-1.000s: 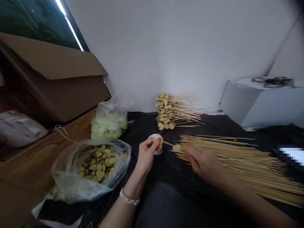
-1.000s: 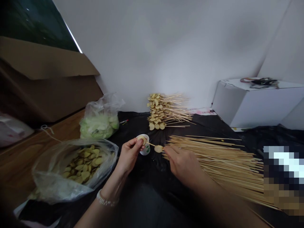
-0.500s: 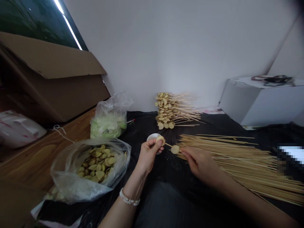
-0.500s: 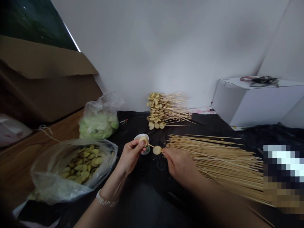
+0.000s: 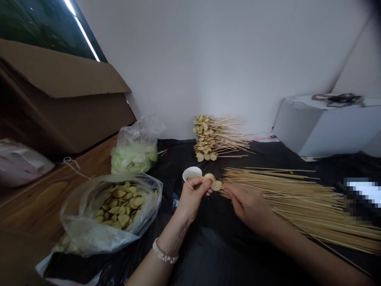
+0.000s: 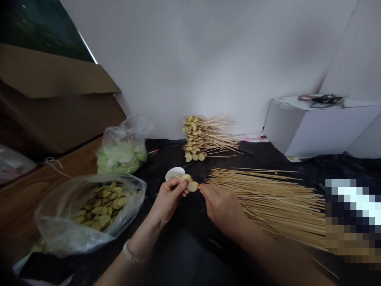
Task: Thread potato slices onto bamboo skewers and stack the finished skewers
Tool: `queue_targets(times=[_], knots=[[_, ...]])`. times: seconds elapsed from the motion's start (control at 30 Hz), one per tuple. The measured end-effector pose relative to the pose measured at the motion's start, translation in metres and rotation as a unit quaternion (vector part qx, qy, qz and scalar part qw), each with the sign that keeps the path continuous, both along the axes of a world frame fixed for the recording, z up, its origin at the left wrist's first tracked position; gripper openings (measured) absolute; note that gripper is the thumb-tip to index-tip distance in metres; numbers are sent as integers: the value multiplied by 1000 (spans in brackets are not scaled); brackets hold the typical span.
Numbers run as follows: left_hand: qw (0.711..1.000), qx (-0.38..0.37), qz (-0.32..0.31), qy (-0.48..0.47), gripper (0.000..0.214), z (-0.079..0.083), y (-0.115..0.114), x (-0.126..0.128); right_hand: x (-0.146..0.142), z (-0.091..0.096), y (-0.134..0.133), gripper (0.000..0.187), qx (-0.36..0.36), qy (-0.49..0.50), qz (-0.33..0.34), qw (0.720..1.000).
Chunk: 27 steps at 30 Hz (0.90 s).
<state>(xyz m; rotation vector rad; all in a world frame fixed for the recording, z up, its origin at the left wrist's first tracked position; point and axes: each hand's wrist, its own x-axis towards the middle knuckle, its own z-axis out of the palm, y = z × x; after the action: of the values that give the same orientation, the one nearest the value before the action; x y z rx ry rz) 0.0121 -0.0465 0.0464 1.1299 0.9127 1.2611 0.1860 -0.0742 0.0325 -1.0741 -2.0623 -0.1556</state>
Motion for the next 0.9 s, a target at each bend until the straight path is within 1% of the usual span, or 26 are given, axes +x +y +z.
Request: queue_targets(times=[0.17,0.27,0.33,0.43,0.5,0.6,0.67,0.77,0.9], knots=[[1000,5,-13,-19,28,0,0,-3,0,0,-1,24,15,33,22,999],[999,9,-42,-20,27,1,-5,1,-1,0,-1,22,23,66,33,997],[998,1,-54,-23,28,2,-8,4,-2,1,-2,20,20,70,36,997],[997,-30,-32,-68,23,4,-10,6,-3,0,-1,19,3,65,37,997],[990,-57,-7,-126,22,5,-8,5,-3,-2,-1,19,-21,60,37,997],[980,-85,5,-182,22,6,-4,2,-4,-4,-1,21,-46,60,39,996],[979,-89,10,-182,22,3,-3,2,-6,-4,-2,22,-48,65,42,996],[987,-68,19,-145,22,-4,-5,7,-8,-3,-2,22,-63,73,57,994],[996,-33,-15,-81,20,-12,-10,17,-8,0,-2,23,-82,90,70,990]])
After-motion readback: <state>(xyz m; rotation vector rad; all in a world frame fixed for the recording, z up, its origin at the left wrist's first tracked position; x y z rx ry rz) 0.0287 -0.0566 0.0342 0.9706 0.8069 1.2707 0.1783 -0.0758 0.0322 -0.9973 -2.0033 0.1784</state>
